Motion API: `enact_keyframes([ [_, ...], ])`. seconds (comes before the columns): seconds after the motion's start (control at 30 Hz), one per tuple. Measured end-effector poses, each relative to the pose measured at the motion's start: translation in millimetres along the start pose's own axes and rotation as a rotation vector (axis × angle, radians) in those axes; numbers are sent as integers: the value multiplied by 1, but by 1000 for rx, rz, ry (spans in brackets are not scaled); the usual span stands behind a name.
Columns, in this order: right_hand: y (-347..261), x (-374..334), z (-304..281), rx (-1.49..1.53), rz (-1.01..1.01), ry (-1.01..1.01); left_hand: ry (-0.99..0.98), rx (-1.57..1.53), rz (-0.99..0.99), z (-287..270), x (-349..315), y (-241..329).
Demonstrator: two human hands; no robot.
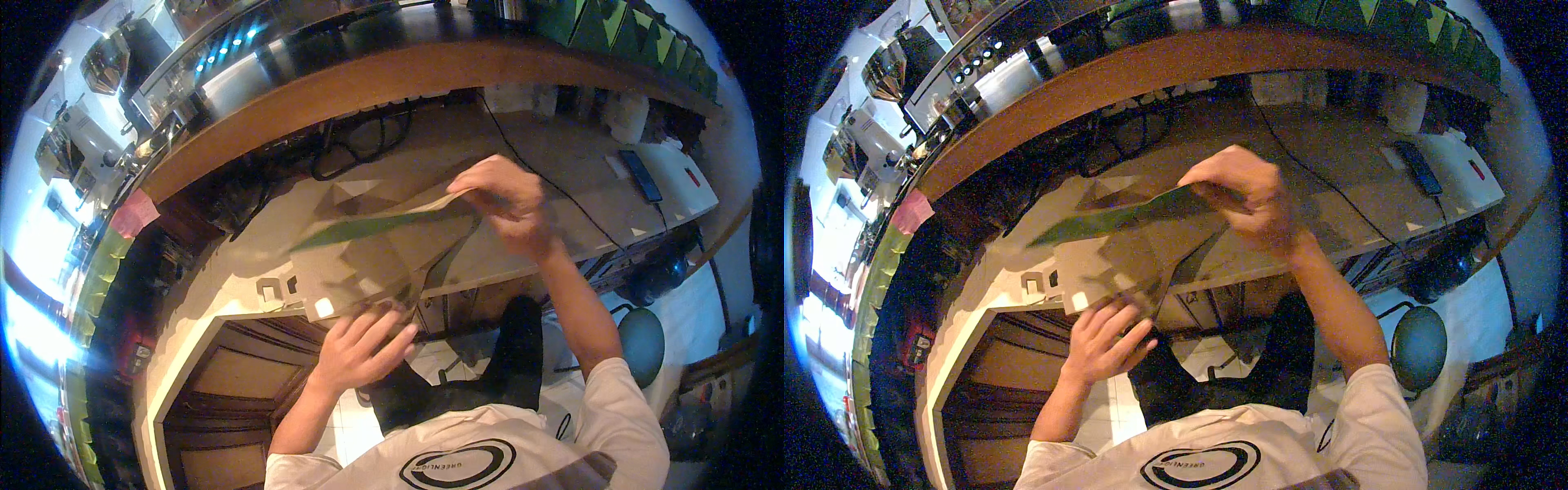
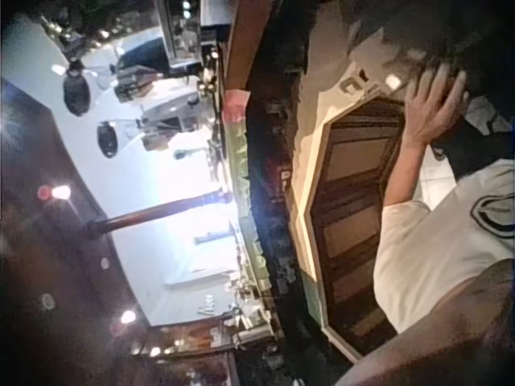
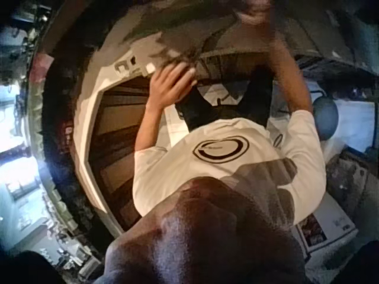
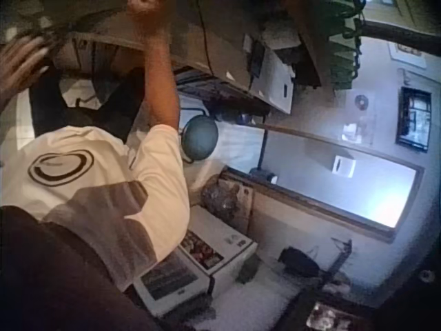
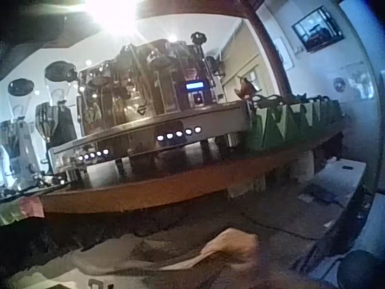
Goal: The person assembles cardboard beverage carriers by hand on a counter, folding them into shape and placing them in a row on a shelf.
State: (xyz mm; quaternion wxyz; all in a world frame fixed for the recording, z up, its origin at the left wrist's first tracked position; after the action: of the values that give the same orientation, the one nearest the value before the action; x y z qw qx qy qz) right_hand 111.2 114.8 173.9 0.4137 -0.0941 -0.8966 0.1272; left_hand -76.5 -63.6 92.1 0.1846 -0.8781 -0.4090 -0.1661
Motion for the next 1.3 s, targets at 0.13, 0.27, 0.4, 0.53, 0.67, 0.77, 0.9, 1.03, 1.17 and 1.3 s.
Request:
enact_keyframes([
  [0.13, -16, -22, -43, -53, -27, 163, -281, -18, -77, 37, -20, -34],
  [0.27, -28, -66, -71, -207, -3, 285, -189, -59, -294, -1, -33, -74],
  [0.4, -10, -92, -60, -189, 65, 220, -175, 11, -447, -15, -77, -111],
  [0.53, 49, -134, 10, 40, 352, -313, -298, 55, -650, -31, -95, -124],
  [0.67, 47, -143, 26, 29, 442, -411, -120, 141, -531, -64, -87, -93],
  [0.77, 44, -147, 31, 67, 531, -392, 89, 120, -436, -62, -63, -60],
  [0.9, 36, -150, 35, 27, 551, -286, 39, -200, -171, -8, 8, -22],
  [1.03, 35, -162, 18, 23, 583, -94, -131, -317, -105, 41, 88, 3],
  [1.17, 46, -174, 3, -60, 739, 119, -119, -445, -165, 79, 103, -1],
  [1.3, 64, -167, 2, -284, 791, 75, -393, -419, -536, 121, 109, -19],
])
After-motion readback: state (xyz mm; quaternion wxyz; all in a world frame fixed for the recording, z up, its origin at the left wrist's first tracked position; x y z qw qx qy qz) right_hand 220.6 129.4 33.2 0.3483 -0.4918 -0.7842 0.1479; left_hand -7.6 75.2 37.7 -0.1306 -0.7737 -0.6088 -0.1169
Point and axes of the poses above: each hand's wrist, its own x-axis towards the middle knuckle, its own z-axis out of the palm, y = z × x, the point moved 7 cm from there along x, towards the middle knuckle, and after that the axes turned 13 degrees about -y, right-handed, at the moved point
